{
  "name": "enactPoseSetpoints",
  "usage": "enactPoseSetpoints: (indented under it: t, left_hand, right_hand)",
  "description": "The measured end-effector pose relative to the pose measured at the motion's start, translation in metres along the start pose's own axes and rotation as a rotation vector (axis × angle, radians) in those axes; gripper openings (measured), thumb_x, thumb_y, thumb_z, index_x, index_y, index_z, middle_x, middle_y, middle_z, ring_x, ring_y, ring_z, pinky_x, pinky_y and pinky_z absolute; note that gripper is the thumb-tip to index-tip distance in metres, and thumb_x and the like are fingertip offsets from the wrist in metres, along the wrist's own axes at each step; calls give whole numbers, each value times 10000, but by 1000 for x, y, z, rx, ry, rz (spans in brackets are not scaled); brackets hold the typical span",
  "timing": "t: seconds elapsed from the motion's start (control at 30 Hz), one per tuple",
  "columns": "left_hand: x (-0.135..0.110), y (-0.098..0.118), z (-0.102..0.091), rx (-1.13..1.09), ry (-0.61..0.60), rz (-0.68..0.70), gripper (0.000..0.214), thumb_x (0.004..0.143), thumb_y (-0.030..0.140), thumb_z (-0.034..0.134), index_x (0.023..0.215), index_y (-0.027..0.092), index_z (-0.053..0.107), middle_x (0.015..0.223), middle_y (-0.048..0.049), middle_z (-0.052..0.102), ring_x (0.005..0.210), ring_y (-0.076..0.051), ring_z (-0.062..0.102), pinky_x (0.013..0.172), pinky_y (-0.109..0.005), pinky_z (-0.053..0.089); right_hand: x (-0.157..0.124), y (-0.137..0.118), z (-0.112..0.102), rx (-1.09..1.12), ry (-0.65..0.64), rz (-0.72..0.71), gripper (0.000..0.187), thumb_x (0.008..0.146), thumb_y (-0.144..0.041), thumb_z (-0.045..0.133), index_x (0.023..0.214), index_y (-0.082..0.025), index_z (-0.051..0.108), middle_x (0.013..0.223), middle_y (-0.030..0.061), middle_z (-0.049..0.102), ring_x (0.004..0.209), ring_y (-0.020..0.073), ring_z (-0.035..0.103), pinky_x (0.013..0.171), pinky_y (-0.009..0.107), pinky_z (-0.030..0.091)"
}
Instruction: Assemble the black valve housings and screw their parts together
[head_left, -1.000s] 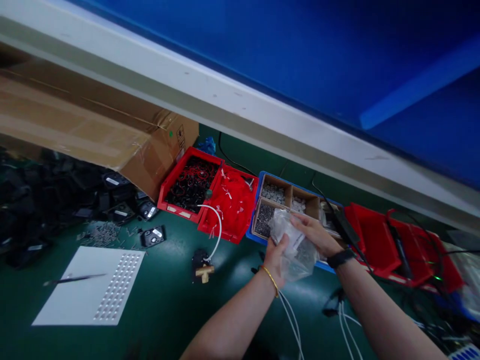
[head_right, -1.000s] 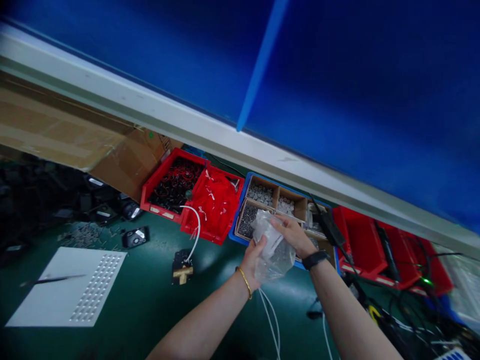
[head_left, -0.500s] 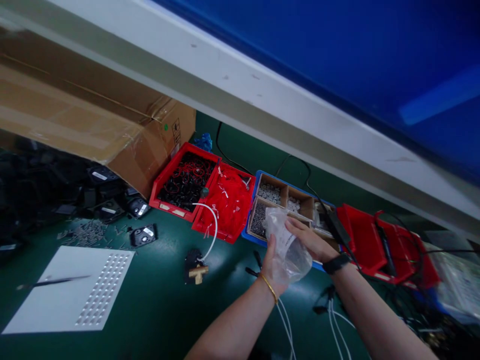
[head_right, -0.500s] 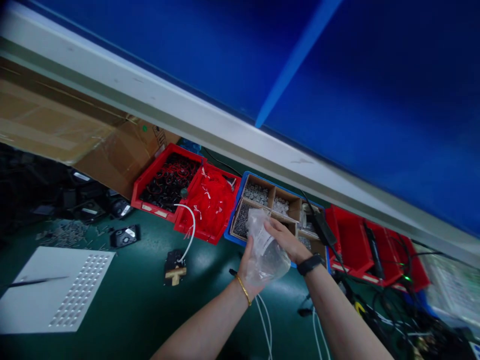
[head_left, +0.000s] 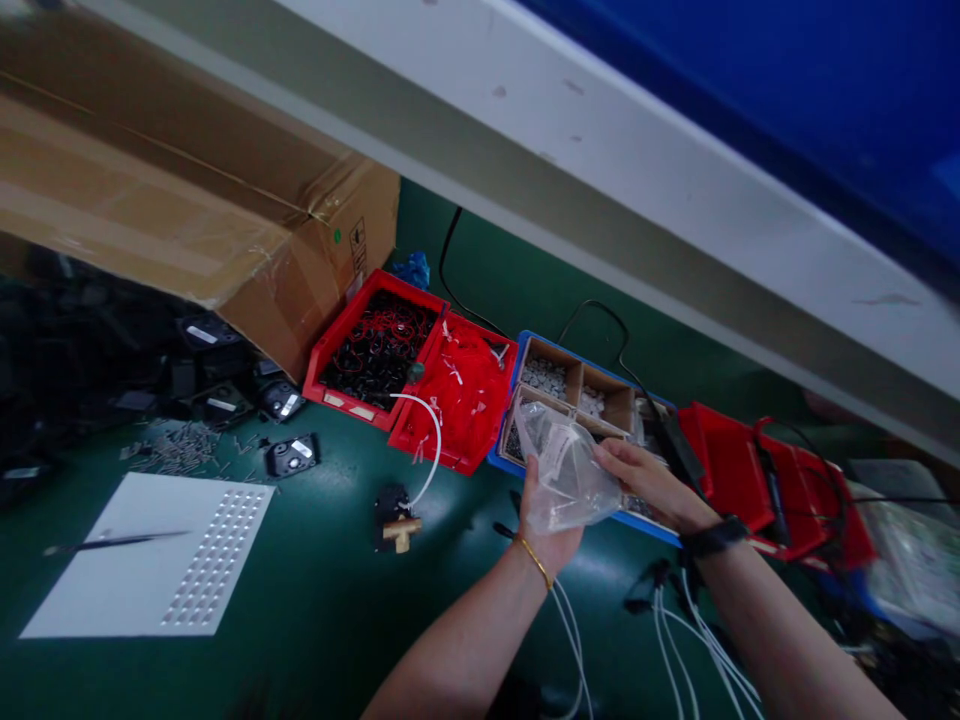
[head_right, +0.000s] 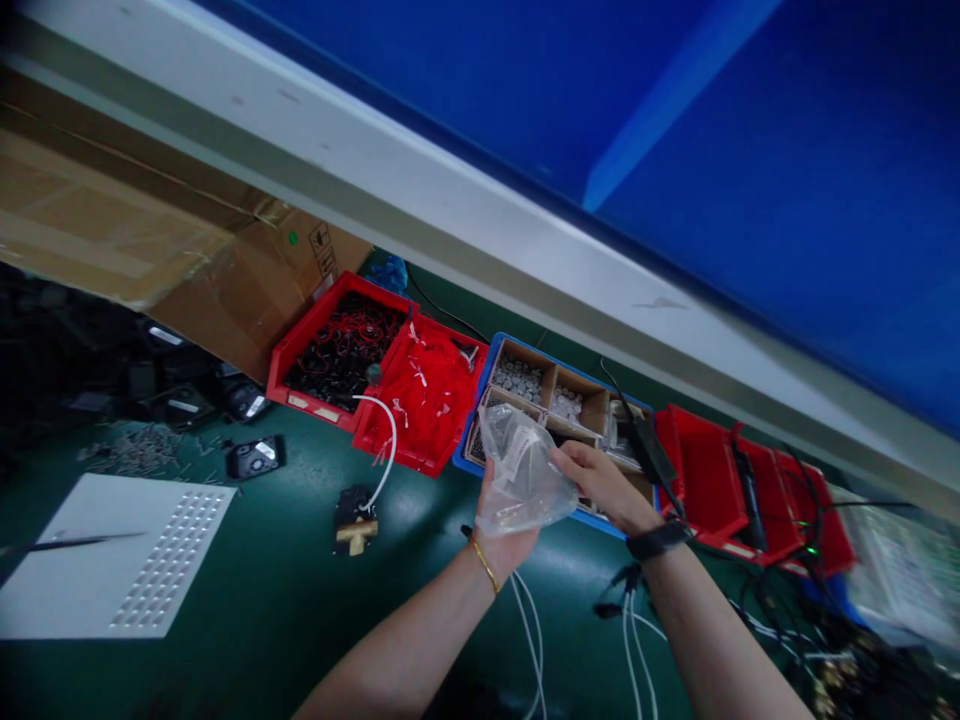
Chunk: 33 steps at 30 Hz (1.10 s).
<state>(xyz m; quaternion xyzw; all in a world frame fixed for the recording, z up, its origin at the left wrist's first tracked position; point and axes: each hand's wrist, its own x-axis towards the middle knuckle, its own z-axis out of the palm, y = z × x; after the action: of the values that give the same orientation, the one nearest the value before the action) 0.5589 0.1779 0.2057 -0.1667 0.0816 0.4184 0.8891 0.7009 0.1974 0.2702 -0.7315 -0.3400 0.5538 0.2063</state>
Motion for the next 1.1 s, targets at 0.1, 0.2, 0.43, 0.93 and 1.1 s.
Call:
enactPoseSetpoints:
  t: [0.1, 0.2, 0.43, 0.93, 1.1]
  left_hand:
    - [-1, 2, 3, -57, -31, 43, 546, 843, 570, 415, 1206, 181, 539, 1253, -96, 549, 1202, -258, 470, 1021, -413, 365]
    - [-1, 7, 8, -83, -16, 47, 533, 857, 548, 400, 1195, 166, 551, 1228, -96, 568, 1168, -239, 504, 1029, -376, 366]
    - [-2, 11, 4, -155, -10, 10, 507, 878, 533, 374, 1164, 171, 583, 1208, -79, 589, 1174, -234, 504, 1041, -367, 368]
    - [23, 14, 11, -115, 46, 110, 390, 863, 486, 434, 966, 176, 648, 1025, -63, 657, 1014, -178, 589, 931, -313, 450]
    - [27, 17, 24, 172, 160, -8, 599, 844, 603, 326, 1075, 127, 606, 1055, -131, 633, 949, -209, 610, 790, -306, 487]
  right_hand:
    - [-9, -8, -1, 114, -60, -8, 566, 584, -544, 791, 876, -145, 516, 812, 29, 524, 679, 129, 507, 584, 212, 461]
    - [-13, -17, -2, 176, -27, -30, 583, 562, -515, 816, 909, -145, 530, 876, 54, 538, 751, 161, 533, 676, 277, 497]
    - [-15, -19, -4, 20, 226, -94, 662, 494, -565, 806, 931, -106, 614, 869, 104, 590, 726, 185, 547, 626, 259, 470]
    - [-1, 19, 2, 262, 302, -365, 586, 644, -470, 742, 1126, -218, 524, 1104, 66, 543, 928, 186, 564, 760, 275, 505]
    - [17, 60, 32, 226, 215, -343, 682, 567, -328, 804, 1166, -190, 508, 1201, 100, 492, 1130, 257, 468, 943, 378, 442]
